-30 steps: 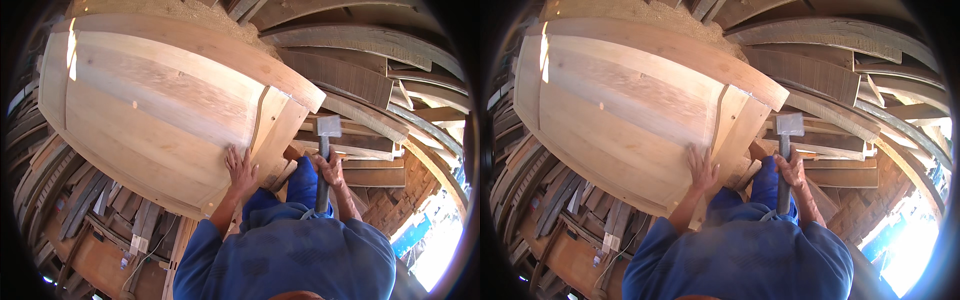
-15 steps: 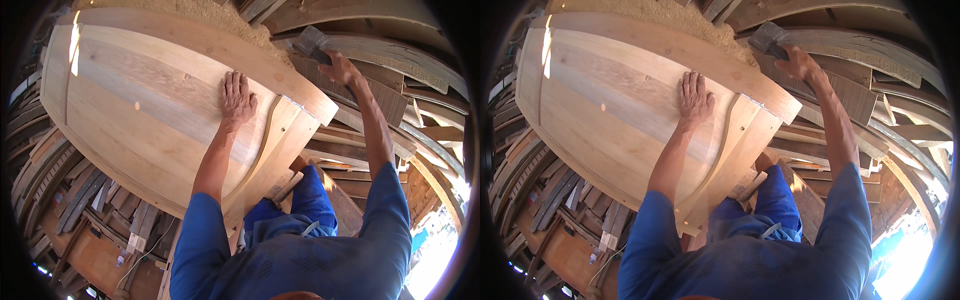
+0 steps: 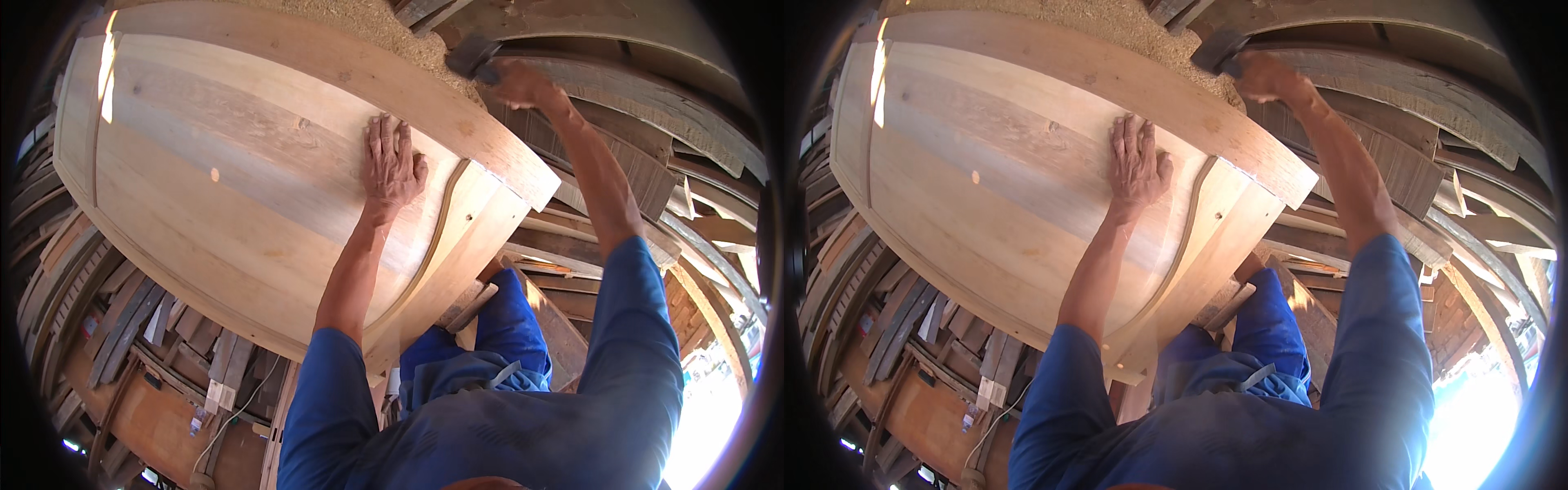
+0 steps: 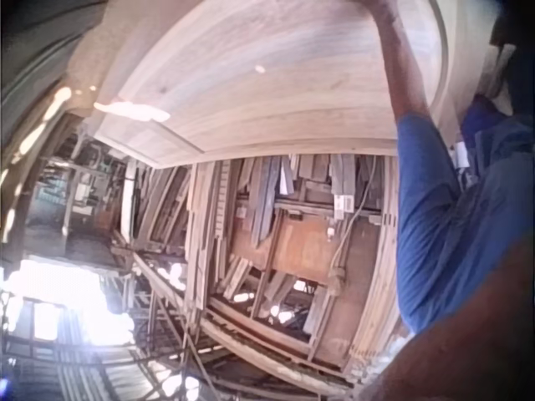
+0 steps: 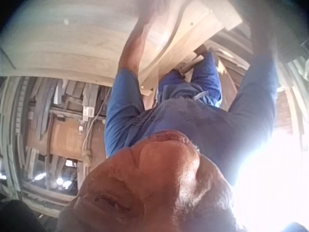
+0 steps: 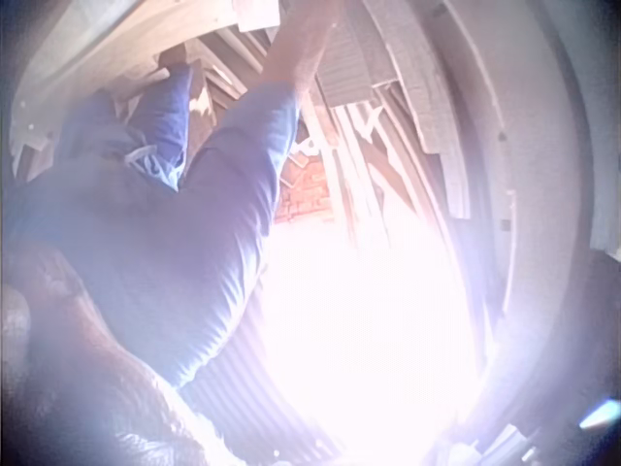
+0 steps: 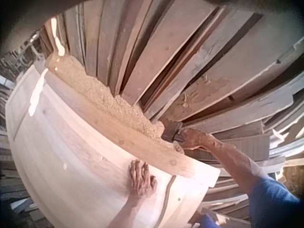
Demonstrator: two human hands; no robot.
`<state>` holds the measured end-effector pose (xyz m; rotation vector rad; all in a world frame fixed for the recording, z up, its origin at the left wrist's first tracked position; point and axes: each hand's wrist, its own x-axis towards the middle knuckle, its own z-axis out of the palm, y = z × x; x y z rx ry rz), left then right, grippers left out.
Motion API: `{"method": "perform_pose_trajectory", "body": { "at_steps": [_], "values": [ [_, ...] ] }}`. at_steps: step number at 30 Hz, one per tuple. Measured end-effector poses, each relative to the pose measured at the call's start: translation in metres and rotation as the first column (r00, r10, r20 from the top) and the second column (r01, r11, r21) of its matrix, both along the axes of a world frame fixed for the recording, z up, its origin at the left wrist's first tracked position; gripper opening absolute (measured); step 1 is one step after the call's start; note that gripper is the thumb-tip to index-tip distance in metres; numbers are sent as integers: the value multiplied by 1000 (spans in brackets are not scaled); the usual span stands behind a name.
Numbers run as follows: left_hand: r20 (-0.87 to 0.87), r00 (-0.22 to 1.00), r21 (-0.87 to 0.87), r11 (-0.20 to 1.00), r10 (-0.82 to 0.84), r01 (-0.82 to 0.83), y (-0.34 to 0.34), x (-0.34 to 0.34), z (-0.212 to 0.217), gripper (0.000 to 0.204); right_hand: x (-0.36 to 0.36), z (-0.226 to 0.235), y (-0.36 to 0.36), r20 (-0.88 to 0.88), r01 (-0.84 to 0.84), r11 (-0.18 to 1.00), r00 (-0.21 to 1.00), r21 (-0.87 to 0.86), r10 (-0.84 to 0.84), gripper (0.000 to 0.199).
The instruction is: The person applies glue to a wooden door frame, places a wooden strip along the edge, and uses a mallet to tap it into place. They continue tapping the strip along the curved edge to secure it.
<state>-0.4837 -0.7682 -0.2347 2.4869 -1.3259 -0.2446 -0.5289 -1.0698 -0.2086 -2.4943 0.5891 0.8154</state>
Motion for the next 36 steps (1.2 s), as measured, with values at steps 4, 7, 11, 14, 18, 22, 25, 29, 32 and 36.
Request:
{"method": "perform_pose_trajectory", "body": {
  "at_steps": [4,7,11,14,18,22,25,29,32,36],
  "values": [
    [12,1000,-35,999,6,-6,3,-1,-6,67,-9,-4,-15,171,-180,984,969,-2,178,55],
    [-9,1000,-8,1000,3,-3,4,0,-4,67,18,29,-13,-114,221,962,972,162,-204,47],
    [11,1000,9,1000,-4,4,-2,3,-5,66,-1,-9,5,125,-41,999,991,-2,41,46],
    [29,999,13,1000,19,-19,5,4,-11,64,16,31,2,2,-13,972,1000,235,13,47],
    [14,1000,37,999,9,-10,3,0,-7,64,15,14,-14,68,236,958,966,160,-250,50],
    [21,1000,20,1000,6,-7,3,-1,-6,61,18,4,5,125,65,988,989,137,-82,56],
    [7,1000,-15,1000,9,-9,8,4,-3,58,15,32,12,29,37,967,999,253,-45,61],
    [4,993,-31,993,-114,114,24,15,1,48,4,24,3,86,300,928,942,223,-325,66],
    [-30,984,-84,981,-177,174,36,26,2,45,5,36,17,141,308,938,933,160,-330,58],
    [-79,984,-147,978,-162,150,43,24,0,45,-26,46,69,392,153,975,897,160,-205,46]
  ]
}}
